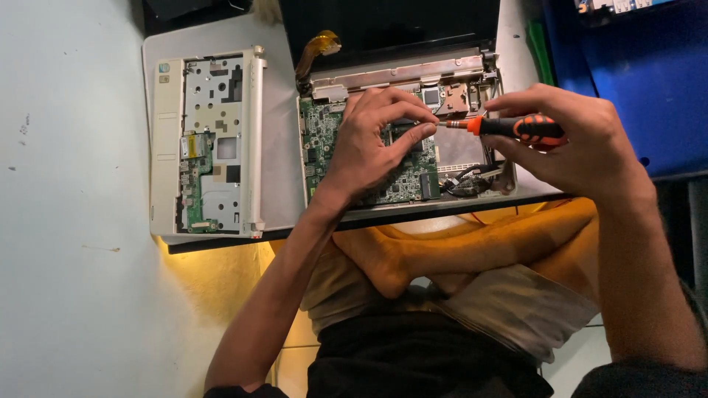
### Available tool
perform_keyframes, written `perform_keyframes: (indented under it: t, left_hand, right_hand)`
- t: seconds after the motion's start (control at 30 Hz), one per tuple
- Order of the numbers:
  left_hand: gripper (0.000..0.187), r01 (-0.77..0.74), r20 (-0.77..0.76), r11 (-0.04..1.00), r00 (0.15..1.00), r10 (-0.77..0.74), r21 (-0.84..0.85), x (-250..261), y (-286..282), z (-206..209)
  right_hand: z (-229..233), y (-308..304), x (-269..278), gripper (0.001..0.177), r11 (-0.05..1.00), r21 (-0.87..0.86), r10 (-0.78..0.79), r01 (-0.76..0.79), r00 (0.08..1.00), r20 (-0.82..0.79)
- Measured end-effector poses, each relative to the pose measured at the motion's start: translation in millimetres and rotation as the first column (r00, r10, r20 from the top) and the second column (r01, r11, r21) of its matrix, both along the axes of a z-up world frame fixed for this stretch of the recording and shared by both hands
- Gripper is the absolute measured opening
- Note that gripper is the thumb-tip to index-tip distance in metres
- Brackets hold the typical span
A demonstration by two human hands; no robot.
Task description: Installing and securing a motherboard into a laptop chassis using a screwdriver.
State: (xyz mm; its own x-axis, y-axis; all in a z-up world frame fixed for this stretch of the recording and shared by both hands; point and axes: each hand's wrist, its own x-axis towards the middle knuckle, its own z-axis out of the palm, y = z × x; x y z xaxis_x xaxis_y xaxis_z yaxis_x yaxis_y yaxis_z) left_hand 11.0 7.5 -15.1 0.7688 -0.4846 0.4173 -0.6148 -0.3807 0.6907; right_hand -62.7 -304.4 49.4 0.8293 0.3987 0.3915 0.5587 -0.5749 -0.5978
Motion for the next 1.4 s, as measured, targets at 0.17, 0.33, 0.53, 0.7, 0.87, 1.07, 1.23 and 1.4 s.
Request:
perform_keyframes:
  t: [0.17,0.33,0.53,0.7,0.87,1.07,1.23,1.4]
  left_hand:
    - [0.021,0.026,0.061,0.997,0.998,-0.031,0.073,-0.2,-2.1,0.0]
    - [0.091,-0.068,0.064,0.976,0.996,0.056,0.208,-8.5,-2.4,4.1]
    - [0.064,-0.126,0.216,0.931,0.975,0.052,0.344,-13.0,-10.9,7.3]
    - [0.054,-0.296,0.467,0.838,0.882,0.056,0.458,-24.8,-20.1,17.1]
    - [0.057,-0.317,0.487,0.82,0.872,0.055,0.476,-24.2,-23.7,13.6]
    - [0.061,-0.31,0.467,0.807,0.883,0.048,0.504,-25.0,-24.8,8.2]
    - [0.061,-0.296,0.446,0.811,0.894,0.049,0.504,-25.5,-24.5,8.6]
    - [0.056,-0.284,0.434,0.824,0.899,0.052,0.491,-26.5,-24.6,13.1]
  right_hand:
    - [-7.0,-3.9,-3.2,0.055,0.989,0.081,-0.125,0.126,0.992,-0.029]
    - [2.2,12.6,9.4,0.036,0.965,0.119,-0.231,0.233,0.972,-0.032]
    - [12.9,0.1,50.5,0.033,0.981,-0.013,-0.195,0.195,0.98,0.028]
    - [23.2,7.2,66.5,0.026,0.976,-0.117,-0.181,0.182,0.983,0.014]
    - [24.4,9.2,74.4,0.026,0.965,-0.174,-0.202,0.195,0.979,-0.024]
    - [28.6,15.9,75.8,0.025,0.96,-0.213,-0.187,0.182,0.982,-0.003]
    - [40.3,26.7,73.2,0.021,0.959,-0.235,-0.172,0.159,0.985,-0.035]
    - [38.5,26.5,76.0,0.021,0.952,-0.256,-0.175,0.167,0.984,-0.01]
